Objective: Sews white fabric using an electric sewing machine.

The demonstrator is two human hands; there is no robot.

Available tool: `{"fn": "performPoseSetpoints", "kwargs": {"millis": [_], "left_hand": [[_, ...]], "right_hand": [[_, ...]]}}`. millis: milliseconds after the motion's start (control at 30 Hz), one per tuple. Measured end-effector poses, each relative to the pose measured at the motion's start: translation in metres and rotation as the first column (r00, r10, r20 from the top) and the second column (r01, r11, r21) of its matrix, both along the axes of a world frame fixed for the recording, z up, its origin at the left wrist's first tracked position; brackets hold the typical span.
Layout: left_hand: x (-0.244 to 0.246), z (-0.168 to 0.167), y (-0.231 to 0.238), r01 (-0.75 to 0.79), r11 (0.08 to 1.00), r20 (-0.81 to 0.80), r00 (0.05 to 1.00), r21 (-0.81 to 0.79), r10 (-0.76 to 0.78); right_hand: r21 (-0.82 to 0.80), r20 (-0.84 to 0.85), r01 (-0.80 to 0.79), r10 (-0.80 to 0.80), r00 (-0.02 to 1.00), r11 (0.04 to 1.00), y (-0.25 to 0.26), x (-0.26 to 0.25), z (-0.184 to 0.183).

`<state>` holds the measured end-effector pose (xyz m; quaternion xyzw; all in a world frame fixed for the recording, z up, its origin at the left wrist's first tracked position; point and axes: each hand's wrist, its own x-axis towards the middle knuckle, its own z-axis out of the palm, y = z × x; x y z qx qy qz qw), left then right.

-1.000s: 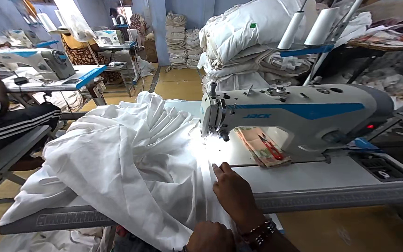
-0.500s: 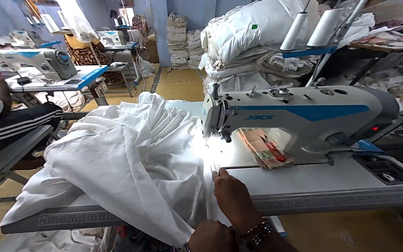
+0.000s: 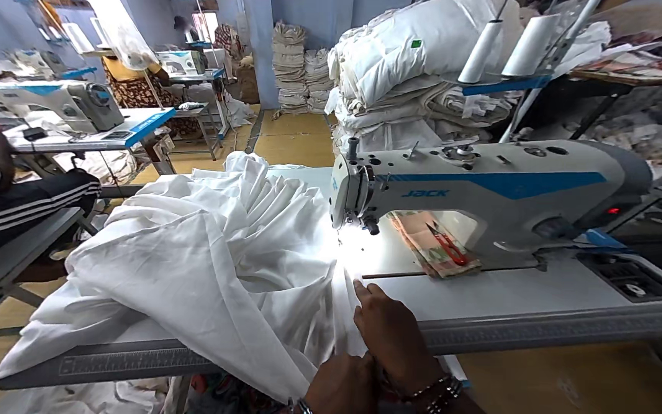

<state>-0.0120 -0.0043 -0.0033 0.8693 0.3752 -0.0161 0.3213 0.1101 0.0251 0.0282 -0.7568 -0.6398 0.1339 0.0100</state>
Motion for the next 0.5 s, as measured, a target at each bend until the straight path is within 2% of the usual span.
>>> {"fn": "performPoseSetpoints", "kwargs": {"millis": [167,267,333,400,500], "left_hand": [[0.004,0.007,0.014,-0.154,0.976,0.034,0.986,-0.156,0.162],[0.006,0.002,0.021,-0.297,0.916,0.163,0.923,-0.269,0.348],[0.006,-0.002,0.023,-0.335,0.884,0.208,0.887,-0.328,0.413],[0.005,0.003,0.024,-0.309,0.910,0.169,0.917,-0.278,0.363],[0.000,0.024,0.021,-0.147,0.984,-0.077,0.987,-0.104,0.139]], "right_hand": [[-0.079,-0.077,-0.036,0.030,0.997,0.996,0.017,0.004,0.009],[-0.127,-0.113,-0.093,0.078,0.990,0.988,0.040,0.009,0.010],[-0.132,-0.128,-0.093,0.076,0.989,0.987,0.054,0.013,0.010],[-0.114,-0.132,-0.074,0.059,0.989,0.991,0.063,0.015,0.011],[-0.102,-0.113,-0.057,0.046,0.993,0.993,0.066,0.014,0.008]]}}
